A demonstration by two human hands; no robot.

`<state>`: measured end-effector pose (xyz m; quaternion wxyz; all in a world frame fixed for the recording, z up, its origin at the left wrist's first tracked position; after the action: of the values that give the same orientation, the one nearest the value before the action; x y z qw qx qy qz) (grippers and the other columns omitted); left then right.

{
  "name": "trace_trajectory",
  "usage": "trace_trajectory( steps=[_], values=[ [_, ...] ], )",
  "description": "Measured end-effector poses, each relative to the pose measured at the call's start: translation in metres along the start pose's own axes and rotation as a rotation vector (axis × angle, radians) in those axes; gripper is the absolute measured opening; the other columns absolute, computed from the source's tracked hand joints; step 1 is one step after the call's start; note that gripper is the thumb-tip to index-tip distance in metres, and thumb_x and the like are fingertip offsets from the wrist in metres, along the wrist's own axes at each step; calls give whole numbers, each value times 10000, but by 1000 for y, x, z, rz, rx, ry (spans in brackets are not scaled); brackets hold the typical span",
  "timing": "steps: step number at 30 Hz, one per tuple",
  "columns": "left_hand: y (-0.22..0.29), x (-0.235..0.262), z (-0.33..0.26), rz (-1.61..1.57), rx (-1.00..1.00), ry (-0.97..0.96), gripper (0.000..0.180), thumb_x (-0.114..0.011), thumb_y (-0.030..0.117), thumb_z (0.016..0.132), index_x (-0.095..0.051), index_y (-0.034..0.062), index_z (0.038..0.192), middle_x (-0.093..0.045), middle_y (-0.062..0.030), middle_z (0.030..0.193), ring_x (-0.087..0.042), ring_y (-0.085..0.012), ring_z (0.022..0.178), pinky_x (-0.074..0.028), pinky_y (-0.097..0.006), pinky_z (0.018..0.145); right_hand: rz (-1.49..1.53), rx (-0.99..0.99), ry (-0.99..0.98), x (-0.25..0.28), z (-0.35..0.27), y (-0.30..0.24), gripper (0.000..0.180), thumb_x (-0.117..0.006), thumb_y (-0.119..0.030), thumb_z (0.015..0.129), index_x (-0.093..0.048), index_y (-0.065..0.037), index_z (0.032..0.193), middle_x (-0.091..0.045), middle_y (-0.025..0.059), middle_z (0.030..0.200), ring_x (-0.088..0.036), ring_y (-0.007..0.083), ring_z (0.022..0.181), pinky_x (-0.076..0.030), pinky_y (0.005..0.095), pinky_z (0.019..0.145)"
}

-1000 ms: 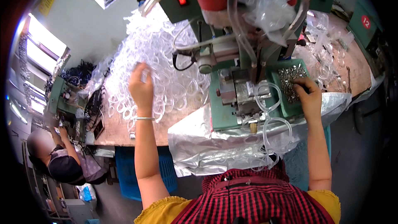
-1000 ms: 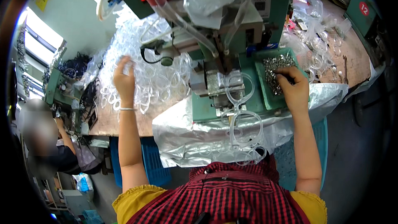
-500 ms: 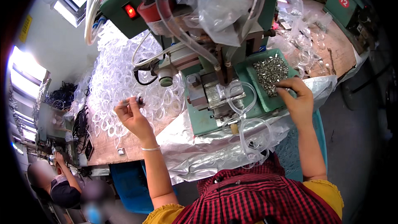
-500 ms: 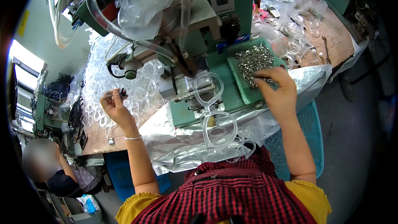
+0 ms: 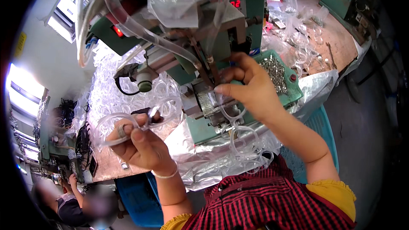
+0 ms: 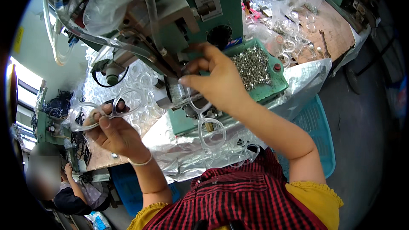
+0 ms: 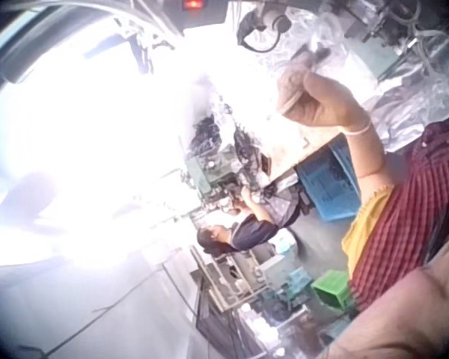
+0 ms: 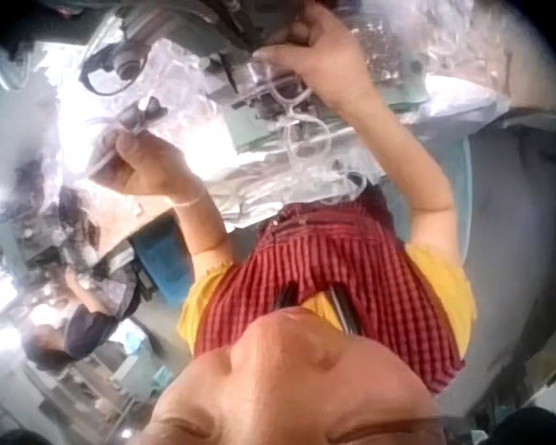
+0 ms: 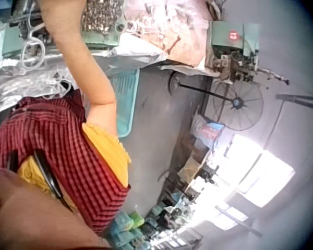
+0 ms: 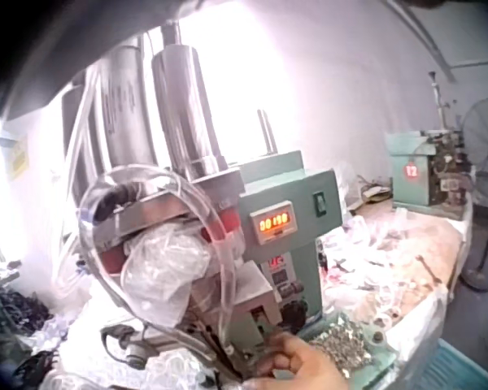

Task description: The person repeatedly picks small metal components from a green tray and places them into a machine to attach them to clear plastic rings. The finished rings are collected in a pile on the left side of the workspace. The process is continuous and repetitive throughout the clip.

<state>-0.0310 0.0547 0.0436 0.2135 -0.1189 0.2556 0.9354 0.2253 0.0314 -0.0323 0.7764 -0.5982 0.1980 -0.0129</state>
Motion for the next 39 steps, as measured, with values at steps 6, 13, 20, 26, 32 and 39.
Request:
trace_trajectory(
  steps=[6,13,20,26,32,39],
  values=[
    [4,-32,19,234,-73,-180,188,-606,-15,908,-506,-6,1068,-658,-136,891,-679,-248,846,-561,-348,802,-122,93,-16,-16,-22,-21,613,-656,20,804,-437,6,1377,-642,111,1137,-620,171,1022,-463,307,938],
    [9,-125,-66,577,-439,-865,252,-783,68,750,-553,114,840,-732,-53,985,-653,-217,701,-545,-322,583,-1322,249,233,81,-18,-4,306,-679,-152,768,-688,-62,1061,-613,187,1188,-529,367,1193,-418,449,1017],
    [0,-122,-80,551,-476,-893,298,-791,49,710,-546,112,867,-725,-58,1024,-660,-220,710,-553,-316,573,-1379,384,254,114,-26,26,215,-724,-170,747,-689,-77,938,-596,159,1210,-516,356,1218,-452,468,967],
    [-5,-109,-88,498,-243,-790,306,-752,74,716,-609,54,985,-684,-122,1135,-670,-289,895,-581,-400,813,-1563,537,32,71,2,40,202,-685,-104,749,-628,-79,942,-577,139,1218,-522,351,1211,-501,465,824],
    [22,-52,-192,282,535,-1053,491,-786,230,787,-635,64,1225,-687,-123,1119,-660,-234,688,-514,-344,601,-498,104,522,169,-49,37,154,-642,-82,896,-668,-13,1031,-670,58,972,-635,163,888,-493,293,811],
    [17,99,-22,1316,112,-283,128,-644,-34,830,-672,20,944,-685,-128,1114,-652,-291,931,-508,-357,814,-252,107,484,156,-6,70,172,-668,-46,881,-675,-19,1051,-670,23,985,-599,97,902,-458,226,831]
  ],
)
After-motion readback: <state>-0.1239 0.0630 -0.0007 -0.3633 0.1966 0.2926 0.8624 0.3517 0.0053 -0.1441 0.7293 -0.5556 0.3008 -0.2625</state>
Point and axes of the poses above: each hand's wrist, its own z-axis towards the middle knuckle, its own x-axis out of the back of the hand, y = z × x, the point moved 10 cm from there along z, towards the middle knuckle
